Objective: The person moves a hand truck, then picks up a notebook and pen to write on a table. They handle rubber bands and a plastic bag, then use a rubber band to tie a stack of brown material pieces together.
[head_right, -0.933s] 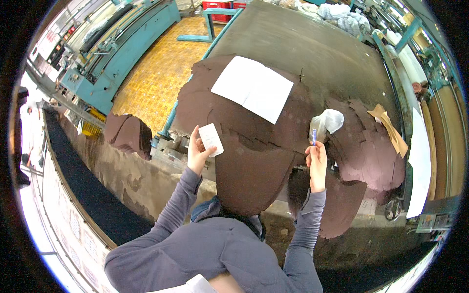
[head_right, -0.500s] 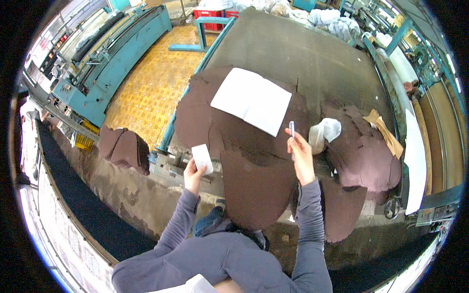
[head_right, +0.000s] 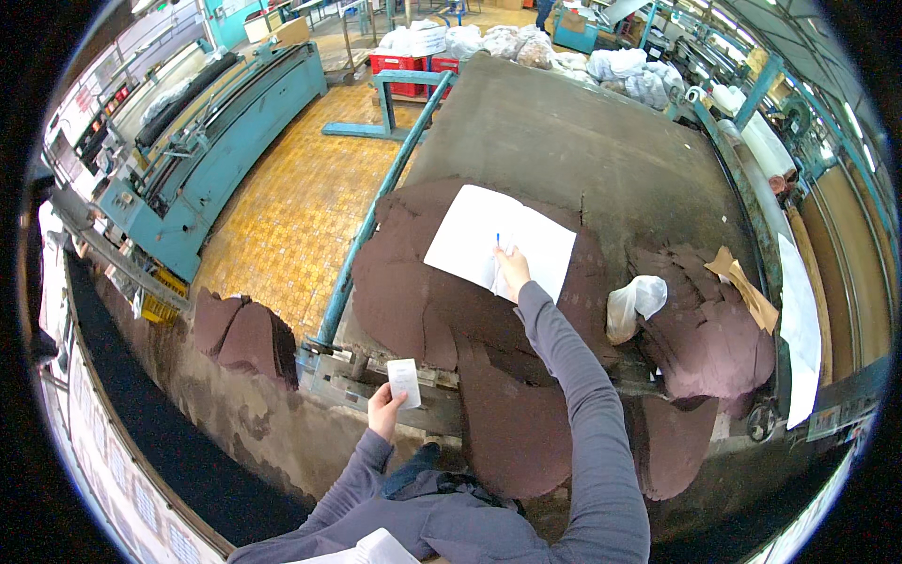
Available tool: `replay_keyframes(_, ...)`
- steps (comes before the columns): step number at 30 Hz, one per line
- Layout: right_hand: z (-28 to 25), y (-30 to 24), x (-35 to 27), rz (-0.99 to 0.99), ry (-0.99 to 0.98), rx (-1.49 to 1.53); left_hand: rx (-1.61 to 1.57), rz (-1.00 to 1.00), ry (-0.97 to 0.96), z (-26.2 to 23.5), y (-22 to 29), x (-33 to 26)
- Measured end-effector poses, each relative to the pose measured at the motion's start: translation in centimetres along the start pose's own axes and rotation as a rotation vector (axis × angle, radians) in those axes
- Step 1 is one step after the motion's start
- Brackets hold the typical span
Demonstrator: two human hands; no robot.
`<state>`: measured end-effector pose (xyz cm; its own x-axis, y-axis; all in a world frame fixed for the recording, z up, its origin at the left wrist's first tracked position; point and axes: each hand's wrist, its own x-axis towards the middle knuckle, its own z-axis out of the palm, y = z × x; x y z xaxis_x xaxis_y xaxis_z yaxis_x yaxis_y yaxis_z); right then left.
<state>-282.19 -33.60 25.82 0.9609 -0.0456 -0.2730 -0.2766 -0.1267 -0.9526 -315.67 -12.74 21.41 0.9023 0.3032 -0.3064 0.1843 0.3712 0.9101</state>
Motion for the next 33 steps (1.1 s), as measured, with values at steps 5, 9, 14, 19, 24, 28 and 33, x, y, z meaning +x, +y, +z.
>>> replay_keyframes(5,-1.8,-4.3,-6.3,-0.048,-0.182,-0.123,0.012,0.092,-0.141,2.2,3.6,6.4)
replay_keyframes(9,-8.9,-4.9,-13.8,-0.007,-0.275,-0.1,-0.001,0.155,-0.196,7.4,6.2,14.7)
replay_keyframes(14,-16.7,-5.0,-22.1,-0.101,-0.057,-0.278,0.068,0.085,-0.3,14.4,8.9,23.5)
replay_keyframes(19,-21.8,-4.8,-27.7,-0.106,0.168,-0.282,0.116,0.125,-0.139,15.7,7.7,24.7)
replay_keyframes(24,-26.1,-4.3,-28.5,-0.119,0.238,-0.27,0.079,0.115,-0.111,14.3,5.6,17.4)
replay_keyframes(28,-29.1,-3.3,-23.3,-0.144,0.208,-0.269,0.035,0.154,-0.063,9.6,3.8,13.2)
replay_keyframes(33,-33.3,3.0,-11.8,-0.155,0.302,-0.464,-0.031,0.099,0.266,5.9,2.4,7.1)
